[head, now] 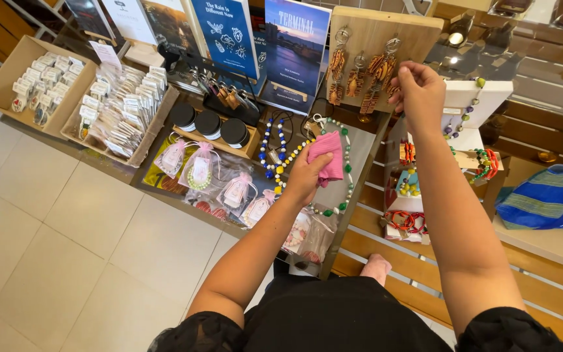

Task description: The person is inspecting and wiping souvenir keychains on a display rack using a small pink cloth.

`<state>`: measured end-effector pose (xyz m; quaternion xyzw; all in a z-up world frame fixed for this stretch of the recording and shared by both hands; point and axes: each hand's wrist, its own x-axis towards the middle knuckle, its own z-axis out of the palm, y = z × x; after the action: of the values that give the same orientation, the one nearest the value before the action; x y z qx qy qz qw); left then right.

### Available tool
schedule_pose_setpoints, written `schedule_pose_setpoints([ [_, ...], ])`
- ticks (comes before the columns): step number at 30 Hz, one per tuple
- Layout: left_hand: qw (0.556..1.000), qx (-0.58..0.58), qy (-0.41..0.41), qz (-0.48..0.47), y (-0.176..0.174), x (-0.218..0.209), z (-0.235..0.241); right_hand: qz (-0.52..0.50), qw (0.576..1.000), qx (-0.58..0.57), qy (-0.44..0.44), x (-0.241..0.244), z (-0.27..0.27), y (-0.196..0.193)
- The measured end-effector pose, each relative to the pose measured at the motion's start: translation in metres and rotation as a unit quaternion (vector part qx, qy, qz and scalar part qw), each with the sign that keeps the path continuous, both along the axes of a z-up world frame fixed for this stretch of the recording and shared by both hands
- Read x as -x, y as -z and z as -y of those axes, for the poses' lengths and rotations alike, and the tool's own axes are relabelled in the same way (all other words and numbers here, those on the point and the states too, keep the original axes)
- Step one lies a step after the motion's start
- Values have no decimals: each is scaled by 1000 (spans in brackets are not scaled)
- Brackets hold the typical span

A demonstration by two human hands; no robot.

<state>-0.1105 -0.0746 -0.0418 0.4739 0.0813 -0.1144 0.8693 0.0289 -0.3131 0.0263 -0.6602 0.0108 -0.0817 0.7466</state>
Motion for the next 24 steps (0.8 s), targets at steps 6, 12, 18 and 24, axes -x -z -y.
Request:
schedule_pose_setpoints([
  [6, 1000, -17, 22, -9, -10, 1, -1, 6, 996, 83, 21, -10, -12, -26],
  [12, 999, -8, 31, -9, -9, 6, -18, 29, 982, 168, 86, -15, -27, -41],
  [18, 999, -13, 42, -18, -1, 13, -37, 107, 949, 254, 154, -24, -40, -35],
  [24, 999, 3, 37, -10, 13, 16, -51, 129, 925, 291, 209, -36, -42, -26],
])
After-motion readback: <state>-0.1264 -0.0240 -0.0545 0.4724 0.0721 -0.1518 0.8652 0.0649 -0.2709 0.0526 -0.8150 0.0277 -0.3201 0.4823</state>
